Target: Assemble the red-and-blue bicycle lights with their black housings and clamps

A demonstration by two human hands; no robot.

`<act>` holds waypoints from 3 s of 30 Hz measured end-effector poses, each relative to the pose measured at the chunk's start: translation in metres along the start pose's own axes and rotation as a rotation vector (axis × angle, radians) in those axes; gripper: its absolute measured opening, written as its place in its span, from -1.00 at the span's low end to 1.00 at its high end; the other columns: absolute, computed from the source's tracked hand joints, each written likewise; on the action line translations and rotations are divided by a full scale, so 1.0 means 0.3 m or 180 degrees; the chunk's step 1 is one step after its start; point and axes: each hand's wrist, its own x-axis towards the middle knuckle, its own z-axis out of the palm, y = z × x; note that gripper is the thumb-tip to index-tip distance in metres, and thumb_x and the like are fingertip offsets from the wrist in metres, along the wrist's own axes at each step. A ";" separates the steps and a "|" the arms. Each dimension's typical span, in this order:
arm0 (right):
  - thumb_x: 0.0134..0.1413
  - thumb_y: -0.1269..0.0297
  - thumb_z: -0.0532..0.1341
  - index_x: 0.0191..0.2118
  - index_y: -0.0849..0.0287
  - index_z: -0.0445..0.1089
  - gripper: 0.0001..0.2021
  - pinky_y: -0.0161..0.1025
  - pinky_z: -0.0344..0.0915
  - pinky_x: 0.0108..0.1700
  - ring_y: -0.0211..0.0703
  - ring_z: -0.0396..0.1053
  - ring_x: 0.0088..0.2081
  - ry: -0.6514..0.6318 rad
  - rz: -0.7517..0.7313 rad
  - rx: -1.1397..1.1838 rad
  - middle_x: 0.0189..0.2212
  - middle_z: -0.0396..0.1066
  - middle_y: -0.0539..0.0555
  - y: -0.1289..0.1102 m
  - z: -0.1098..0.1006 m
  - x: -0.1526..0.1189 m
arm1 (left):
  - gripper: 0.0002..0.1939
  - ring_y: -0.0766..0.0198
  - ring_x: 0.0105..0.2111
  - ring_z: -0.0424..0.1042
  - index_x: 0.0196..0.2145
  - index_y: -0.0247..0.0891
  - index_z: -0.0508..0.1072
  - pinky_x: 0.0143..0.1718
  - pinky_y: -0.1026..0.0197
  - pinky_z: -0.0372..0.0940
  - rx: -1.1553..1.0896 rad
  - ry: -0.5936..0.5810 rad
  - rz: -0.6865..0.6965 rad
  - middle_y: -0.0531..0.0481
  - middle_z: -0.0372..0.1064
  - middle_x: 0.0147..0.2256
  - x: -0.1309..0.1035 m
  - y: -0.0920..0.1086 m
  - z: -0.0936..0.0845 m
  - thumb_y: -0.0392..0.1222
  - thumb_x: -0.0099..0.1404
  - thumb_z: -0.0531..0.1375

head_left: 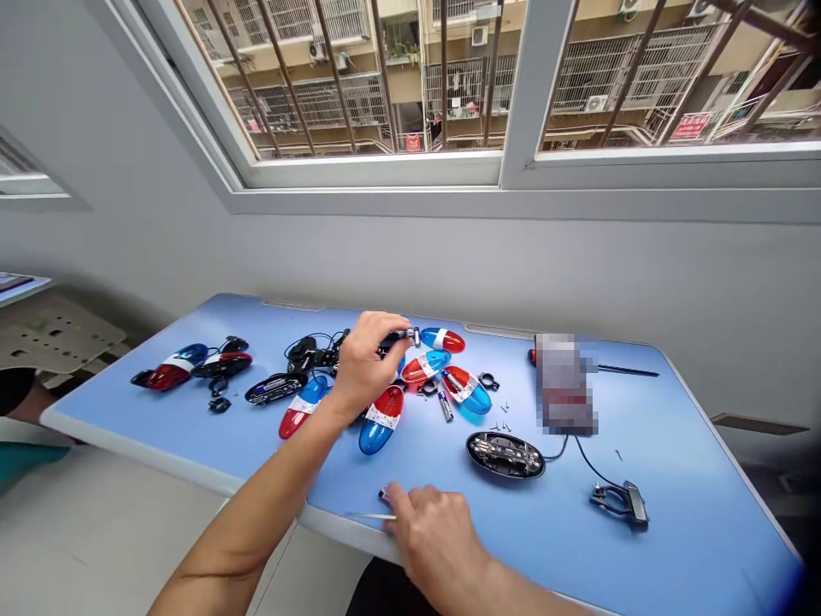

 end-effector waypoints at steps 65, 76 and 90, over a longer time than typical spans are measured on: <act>0.16 0.38 0.24 -0.20 0.09 0.46 -0.90 -0.29 0.40 -0.38 -0.19 0.46 -0.38 0.1833 0.0869 0.0809 -0.34 0.53 0.05 0.358 -0.203 -0.330 | -0.51 0.05 -0.10 0.37 0.04 -0.20 0.33 -0.20 0.09 0.34 -0.0528 -0.2845 0.0002 -0.08 0.38 -0.08 -0.277 0.205 0.172 -0.20 0.19 0.35; 0.16 0.49 0.21 -0.18 0.10 0.41 -0.84 -0.20 0.36 -0.28 -0.14 0.42 -0.29 0.2065 0.0557 0.0667 -0.31 0.50 0.07 0.331 -0.201 -0.316 | -0.54 0.11 -0.10 0.42 0.03 -0.14 0.34 -0.17 0.13 0.34 -0.0749 -0.2949 -0.0186 -0.01 0.39 -0.07 -0.278 0.195 0.177 -0.27 0.20 0.33; 0.16 0.45 0.25 -0.14 0.12 0.47 -0.83 -0.28 0.25 -0.37 -0.17 0.31 -0.36 0.2043 0.0525 -0.0179 -0.38 0.42 0.08 0.323 -0.139 -0.262 | -0.53 0.09 -0.11 0.41 0.04 -0.20 0.29 -0.12 0.08 0.37 -0.1011 -0.2946 -0.0356 -0.09 0.33 -0.05 -0.294 0.228 0.164 -0.28 0.20 0.32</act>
